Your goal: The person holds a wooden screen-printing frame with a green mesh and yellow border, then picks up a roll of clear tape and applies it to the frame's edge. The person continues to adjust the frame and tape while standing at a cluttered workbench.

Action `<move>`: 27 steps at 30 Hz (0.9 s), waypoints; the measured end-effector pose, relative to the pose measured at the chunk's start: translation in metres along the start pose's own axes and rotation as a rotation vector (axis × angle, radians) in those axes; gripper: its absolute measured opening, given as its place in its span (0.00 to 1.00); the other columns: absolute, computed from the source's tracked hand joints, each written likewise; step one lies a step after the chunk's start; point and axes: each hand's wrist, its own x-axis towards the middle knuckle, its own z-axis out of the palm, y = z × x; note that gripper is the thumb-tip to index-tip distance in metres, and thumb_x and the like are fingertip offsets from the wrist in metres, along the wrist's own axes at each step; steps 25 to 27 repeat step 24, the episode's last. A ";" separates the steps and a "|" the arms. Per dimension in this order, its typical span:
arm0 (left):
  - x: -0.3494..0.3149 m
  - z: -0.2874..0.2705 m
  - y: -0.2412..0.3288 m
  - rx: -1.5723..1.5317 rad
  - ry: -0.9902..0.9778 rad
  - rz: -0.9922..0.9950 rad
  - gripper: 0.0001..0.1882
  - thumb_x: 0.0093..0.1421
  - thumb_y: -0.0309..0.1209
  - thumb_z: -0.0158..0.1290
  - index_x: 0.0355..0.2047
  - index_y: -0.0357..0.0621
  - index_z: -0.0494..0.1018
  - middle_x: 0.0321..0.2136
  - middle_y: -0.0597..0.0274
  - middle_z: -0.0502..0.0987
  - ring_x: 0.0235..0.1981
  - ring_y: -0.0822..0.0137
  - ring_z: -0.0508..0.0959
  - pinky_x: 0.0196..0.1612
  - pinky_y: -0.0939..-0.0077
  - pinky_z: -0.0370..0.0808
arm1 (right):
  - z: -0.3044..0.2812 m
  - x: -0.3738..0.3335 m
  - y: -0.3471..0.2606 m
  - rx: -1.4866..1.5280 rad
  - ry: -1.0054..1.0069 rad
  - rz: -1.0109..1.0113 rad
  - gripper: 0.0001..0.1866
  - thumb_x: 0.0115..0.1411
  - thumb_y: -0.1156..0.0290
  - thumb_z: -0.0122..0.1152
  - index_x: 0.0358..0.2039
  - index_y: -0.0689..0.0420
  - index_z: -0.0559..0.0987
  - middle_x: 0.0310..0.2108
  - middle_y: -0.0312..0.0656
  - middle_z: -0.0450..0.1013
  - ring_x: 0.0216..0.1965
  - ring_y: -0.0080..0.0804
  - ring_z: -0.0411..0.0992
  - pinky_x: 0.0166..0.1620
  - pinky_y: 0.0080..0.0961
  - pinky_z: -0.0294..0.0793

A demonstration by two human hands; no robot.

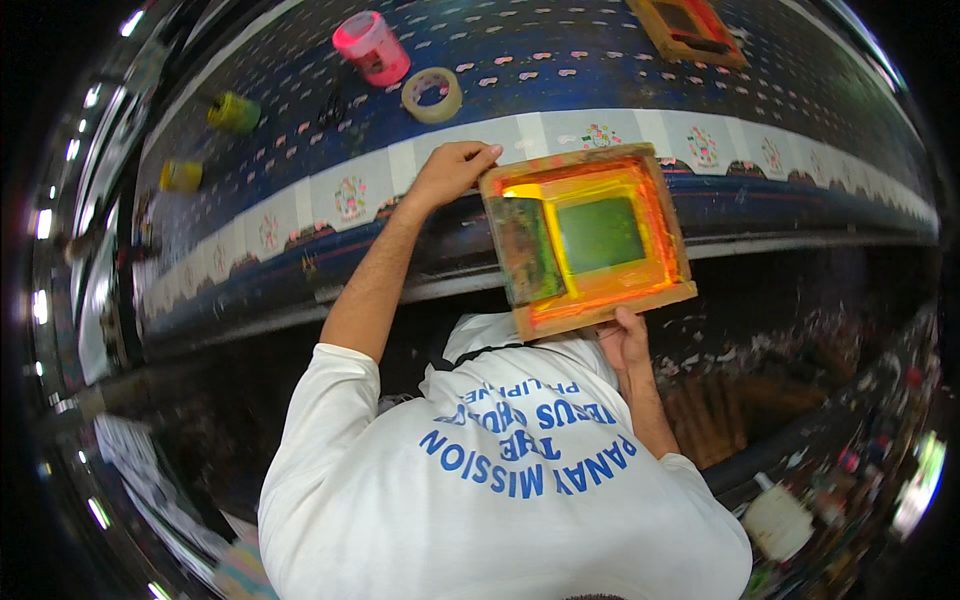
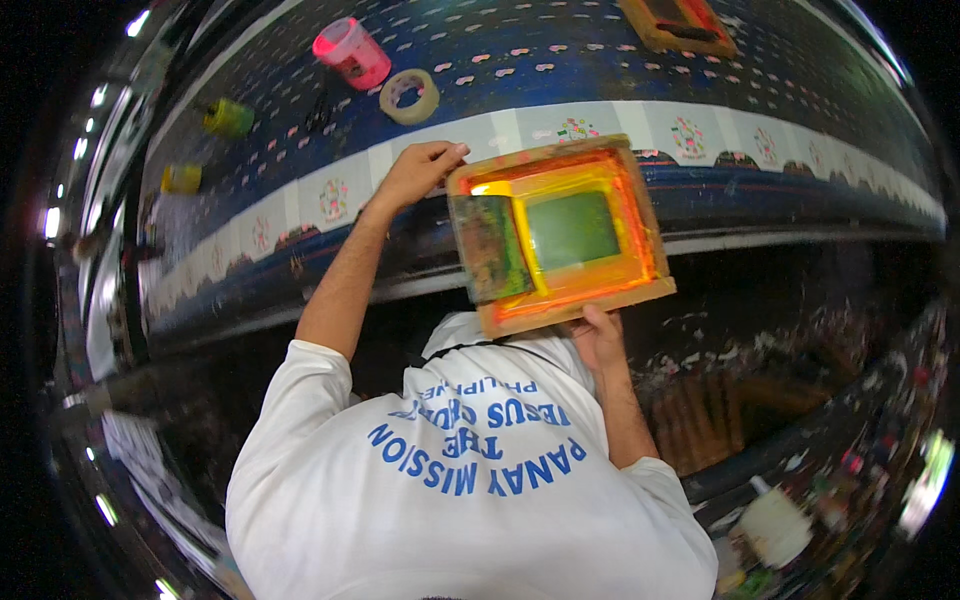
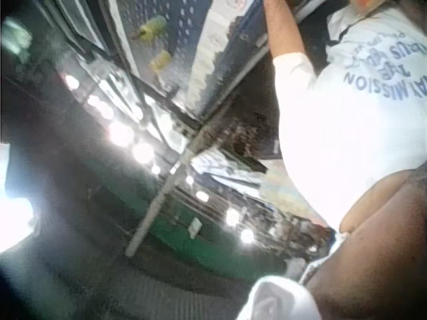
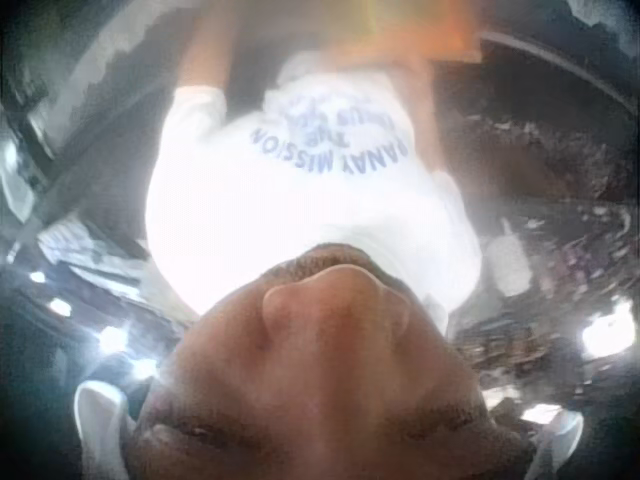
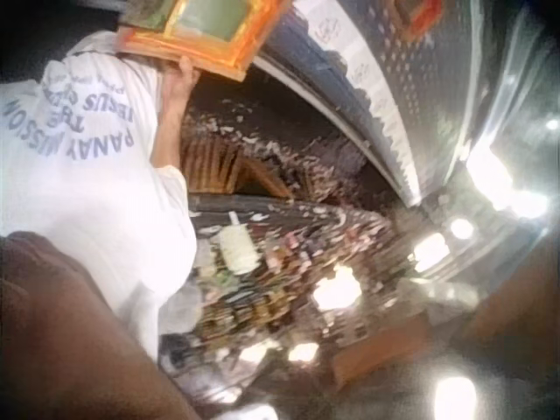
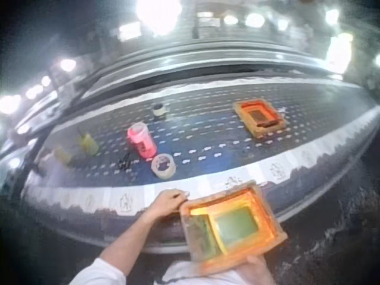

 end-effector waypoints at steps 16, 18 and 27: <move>0.081 -0.119 -0.082 0.690 0.164 0.514 0.18 0.63 0.32 0.65 0.53 0.43 0.84 0.52 0.53 0.81 0.52 0.49 0.83 0.53 0.53 0.81 | 0.034 0.002 0.051 0.023 0.323 -0.433 0.23 0.76 0.56 0.61 0.64 0.56 0.75 0.59 0.42 0.78 0.58 0.36 0.78 0.61 0.40 0.80; 0.088 -0.125 -0.084 0.649 0.147 0.541 0.17 0.64 0.32 0.64 0.52 0.43 0.84 0.50 0.53 0.82 0.51 0.50 0.84 0.53 0.53 0.81 | 0.035 0.002 0.058 0.058 0.402 -0.460 0.26 0.76 0.52 0.62 0.64 0.56 0.75 0.58 0.41 0.78 0.59 0.35 0.77 0.61 0.37 0.79; 0.049 -0.115 -0.069 0.075 0.116 0.392 0.16 0.66 0.37 0.67 0.52 0.45 0.85 0.50 0.55 0.85 0.46 0.58 0.87 0.51 0.60 0.83 | 0.005 -0.028 0.075 -0.328 0.776 -0.530 0.25 0.76 0.54 0.63 0.65 0.56 0.75 0.54 0.38 0.77 0.57 0.34 0.76 0.60 0.32 0.79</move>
